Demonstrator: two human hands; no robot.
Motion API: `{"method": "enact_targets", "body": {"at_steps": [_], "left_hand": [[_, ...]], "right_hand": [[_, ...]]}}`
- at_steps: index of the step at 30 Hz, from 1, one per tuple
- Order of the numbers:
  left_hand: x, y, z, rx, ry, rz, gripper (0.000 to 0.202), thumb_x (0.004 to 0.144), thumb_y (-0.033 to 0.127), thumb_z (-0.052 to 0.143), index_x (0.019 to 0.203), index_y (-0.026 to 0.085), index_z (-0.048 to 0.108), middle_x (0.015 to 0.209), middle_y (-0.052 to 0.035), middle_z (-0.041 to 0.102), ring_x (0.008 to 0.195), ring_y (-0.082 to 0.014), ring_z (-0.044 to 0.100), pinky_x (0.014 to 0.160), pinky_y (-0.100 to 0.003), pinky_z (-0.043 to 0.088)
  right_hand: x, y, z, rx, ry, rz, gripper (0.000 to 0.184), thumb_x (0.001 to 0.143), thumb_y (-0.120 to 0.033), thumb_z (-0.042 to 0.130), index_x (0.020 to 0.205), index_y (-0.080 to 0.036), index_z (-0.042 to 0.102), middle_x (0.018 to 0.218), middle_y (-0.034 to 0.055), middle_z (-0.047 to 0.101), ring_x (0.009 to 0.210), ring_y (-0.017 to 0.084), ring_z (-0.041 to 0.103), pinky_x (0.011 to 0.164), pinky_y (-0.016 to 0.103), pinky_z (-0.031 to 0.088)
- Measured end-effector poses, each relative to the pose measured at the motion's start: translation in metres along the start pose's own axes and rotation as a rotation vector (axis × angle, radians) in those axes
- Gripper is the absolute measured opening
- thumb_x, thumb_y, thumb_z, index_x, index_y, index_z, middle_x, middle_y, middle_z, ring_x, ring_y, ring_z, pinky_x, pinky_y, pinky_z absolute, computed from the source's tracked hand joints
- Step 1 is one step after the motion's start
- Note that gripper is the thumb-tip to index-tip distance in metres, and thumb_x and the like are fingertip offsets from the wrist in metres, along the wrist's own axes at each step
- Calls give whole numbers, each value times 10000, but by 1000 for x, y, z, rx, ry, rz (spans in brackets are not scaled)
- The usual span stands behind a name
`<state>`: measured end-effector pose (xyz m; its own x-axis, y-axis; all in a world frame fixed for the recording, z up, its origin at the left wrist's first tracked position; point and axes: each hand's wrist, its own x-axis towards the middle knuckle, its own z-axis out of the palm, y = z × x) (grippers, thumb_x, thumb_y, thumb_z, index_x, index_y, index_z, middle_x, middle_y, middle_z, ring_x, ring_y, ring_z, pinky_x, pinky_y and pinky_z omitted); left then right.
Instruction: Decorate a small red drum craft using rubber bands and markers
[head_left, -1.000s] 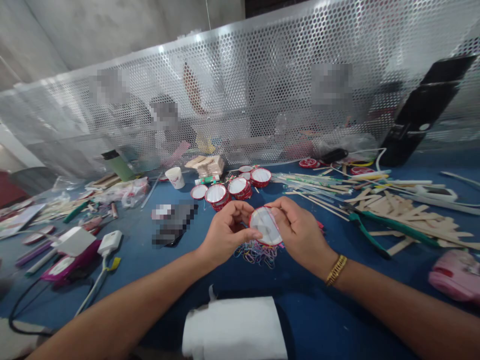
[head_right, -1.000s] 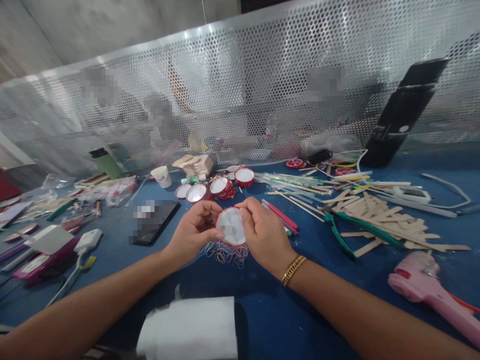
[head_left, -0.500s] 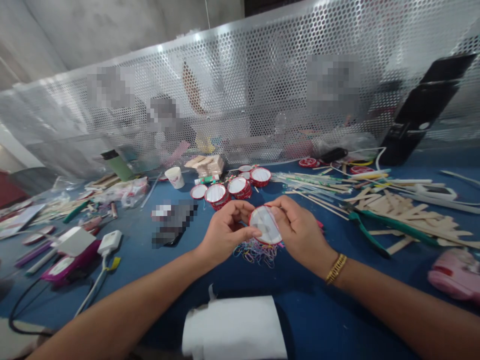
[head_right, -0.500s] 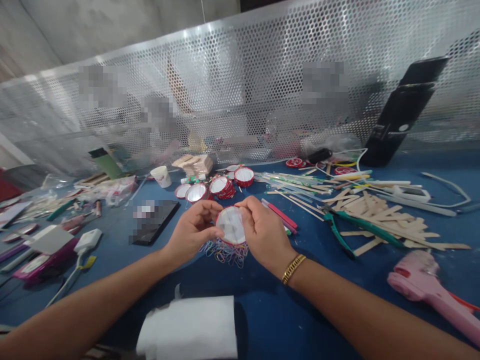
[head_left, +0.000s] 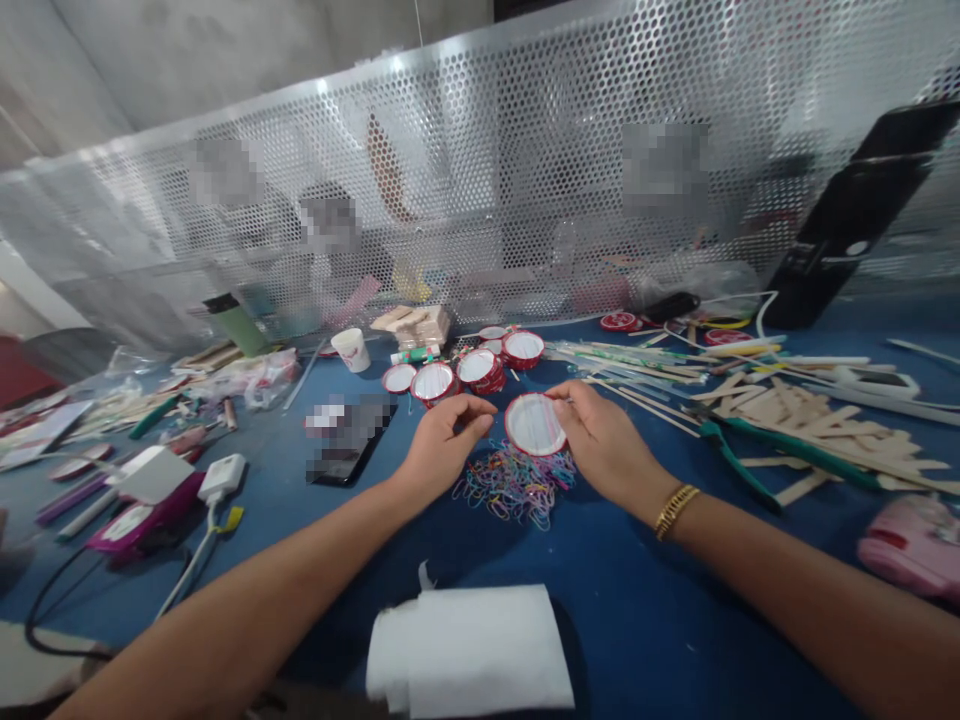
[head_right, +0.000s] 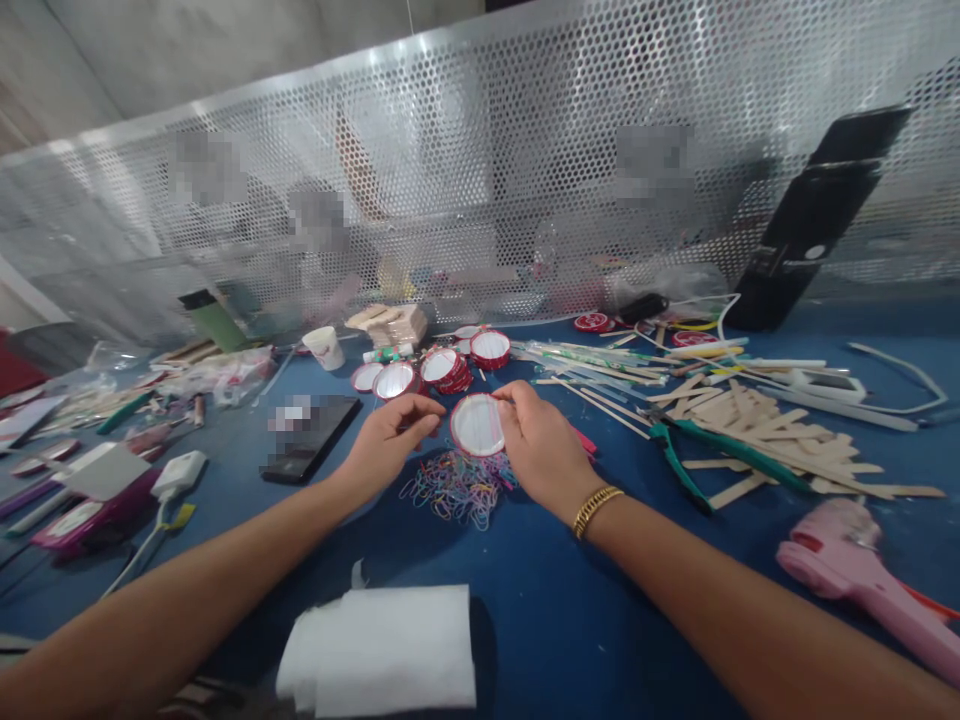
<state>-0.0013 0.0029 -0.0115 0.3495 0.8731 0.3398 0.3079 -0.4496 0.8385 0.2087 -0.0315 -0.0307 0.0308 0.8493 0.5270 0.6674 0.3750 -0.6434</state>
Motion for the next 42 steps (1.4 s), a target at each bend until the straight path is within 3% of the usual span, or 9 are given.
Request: {"method": "enact_targets", "body": {"at_steps": [5,12,15,20,24,29,34,37,42], "left_hand": [[2,-2,-6,334,-111,166,83,796,169,639,780,216,706,825,-36,672,800,-188,591,736,-299,419],[-3,-1,-8,513,-244,217,42,737,254,739,743,213,742,816,-69,675,760,-213,609,716,-317,423],[-1,-5,-9,433,-190,163,22,720,205,721,703,217,725,772,-49,673,724,-197,590,676,-300,412],[4,-11,-7,239,-137,-4,178,812,311,628,692,200,699,687,-20,649,648,-160,546,601,-265,379],[6,-11,-5,65,-83,-62,191,815,325,615,716,177,684,663,-5,636,619,-131,523,601,-244,386],[8,-5,-3,-102,-21,-178,86,714,231,700,759,166,666,670,-2,654,580,-111,537,580,-229,407],[7,-4,-4,-138,-24,-212,119,687,239,718,729,153,646,653,-8,647,584,-108,535,536,-210,377],[6,-3,-3,-152,-31,-211,147,691,268,721,734,145,654,658,-5,630,583,-97,511,534,-206,359],[1,4,2,-289,-53,-276,193,678,290,742,762,148,641,664,14,601,585,-86,502,535,-202,373]], "right_hand": [[0,2,1,-32,-5,1,263,963,-318,360,1049,-182,568,894,88,685,790,221,619,690,339,413],[0,-1,-1,-45,-5,-7,257,958,-309,365,1053,-182,567,886,92,686,795,223,624,684,336,419],[0,-1,-1,-47,-12,-11,262,957,-313,365,1041,-179,574,876,92,684,769,214,616,663,328,410],[1,-5,-4,-32,-87,-35,234,949,-296,383,957,-192,593,856,65,679,760,190,604,659,310,411],[3,-11,-10,-5,-249,-83,205,941,-264,419,881,-204,606,794,26,674,714,158,594,621,280,398],[0,-18,-14,19,-448,-175,173,917,-204,461,884,-215,631,864,14,694,757,143,604,644,258,415],[-9,-25,-15,16,-583,-251,124,842,-192,579,735,-216,638,662,-34,651,598,115,548,555,238,370],[-11,-29,-14,11,-569,-286,117,809,-202,633,694,-208,650,656,-23,648,623,123,548,588,251,380],[-5,-26,-10,20,-400,-258,130,844,-288,640,750,-200,661,753,18,668,756,160,578,713,299,418]]}}
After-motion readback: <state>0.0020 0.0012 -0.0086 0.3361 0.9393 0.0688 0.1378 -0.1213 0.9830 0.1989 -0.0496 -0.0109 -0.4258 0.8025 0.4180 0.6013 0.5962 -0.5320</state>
